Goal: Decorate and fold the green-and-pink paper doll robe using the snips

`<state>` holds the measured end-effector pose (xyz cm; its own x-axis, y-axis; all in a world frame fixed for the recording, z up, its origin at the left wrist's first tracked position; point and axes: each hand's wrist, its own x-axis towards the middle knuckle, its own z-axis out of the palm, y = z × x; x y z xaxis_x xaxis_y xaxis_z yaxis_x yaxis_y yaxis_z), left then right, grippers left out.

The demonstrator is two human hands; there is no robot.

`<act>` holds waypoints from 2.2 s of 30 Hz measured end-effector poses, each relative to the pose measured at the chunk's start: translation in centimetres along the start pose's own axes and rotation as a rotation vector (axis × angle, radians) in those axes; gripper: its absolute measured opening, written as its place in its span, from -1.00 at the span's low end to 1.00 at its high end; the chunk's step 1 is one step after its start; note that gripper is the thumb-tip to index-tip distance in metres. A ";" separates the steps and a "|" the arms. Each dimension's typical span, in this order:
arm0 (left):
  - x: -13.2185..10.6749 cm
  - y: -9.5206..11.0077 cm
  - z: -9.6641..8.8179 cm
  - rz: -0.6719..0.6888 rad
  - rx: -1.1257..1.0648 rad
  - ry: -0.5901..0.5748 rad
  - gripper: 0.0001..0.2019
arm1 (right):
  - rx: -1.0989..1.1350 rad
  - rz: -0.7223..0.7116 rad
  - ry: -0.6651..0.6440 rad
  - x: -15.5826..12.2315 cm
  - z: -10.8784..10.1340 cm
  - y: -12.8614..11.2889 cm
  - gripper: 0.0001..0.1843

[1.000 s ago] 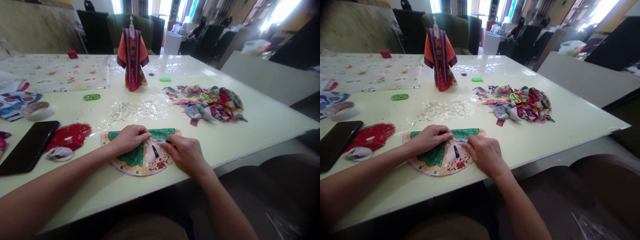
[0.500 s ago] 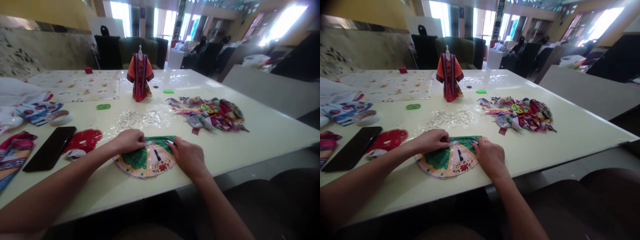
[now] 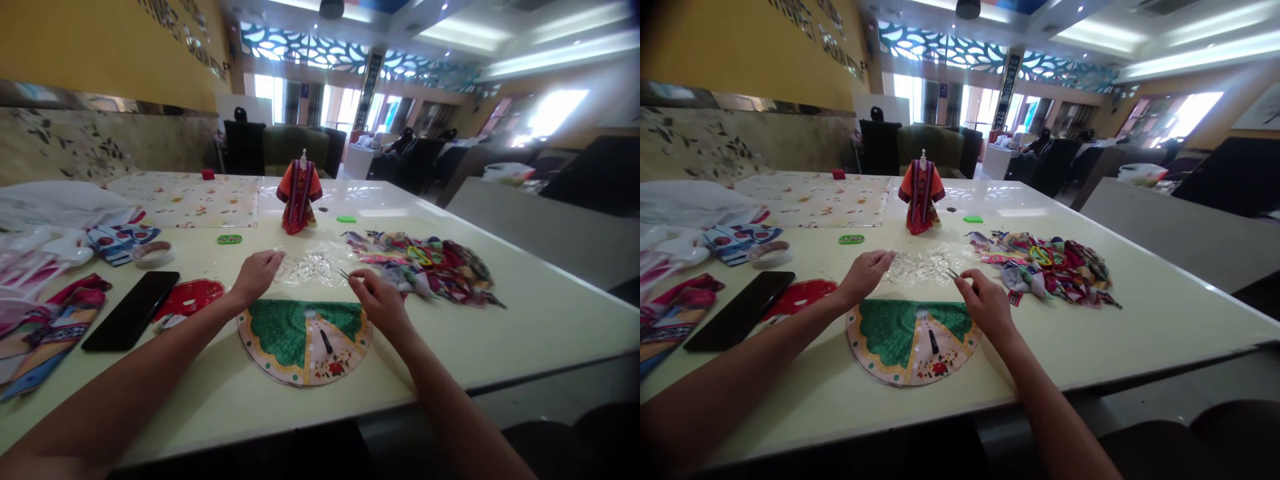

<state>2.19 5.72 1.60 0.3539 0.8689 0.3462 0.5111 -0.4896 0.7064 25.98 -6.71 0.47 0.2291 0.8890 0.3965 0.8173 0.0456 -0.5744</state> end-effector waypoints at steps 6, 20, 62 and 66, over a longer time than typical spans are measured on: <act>0.7 -1.0 -0.3 -0.025 -0.023 0.088 -0.65 | -0.291 -0.086 -0.172 7.7 1.4 0.2 -0.58; -0.4 -0.1 0.9 -0.021 -0.089 -0.049 -0.68 | -0.388 -0.078 -0.303 9.2 1.4 5.0 -0.62; 1.5 1.4 7.0 0.408 0.072 -0.415 -0.74 | -0.499 -0.177 -0.503 8.8 -0.7 4.2 -0.63; 1.0 1.0 7.3 0.476 0.147 -0.512 -0.81 | -0.572 -0.163 -0.535 8.8 -0.1 4.1 -0.62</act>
<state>8.78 5.56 -1.79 0.8695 0.4329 0.2376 0.2975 -0.8433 0.4476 31.39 1.22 1.64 -0.0826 0.9959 -0.0371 0.9963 0.0817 -0.0252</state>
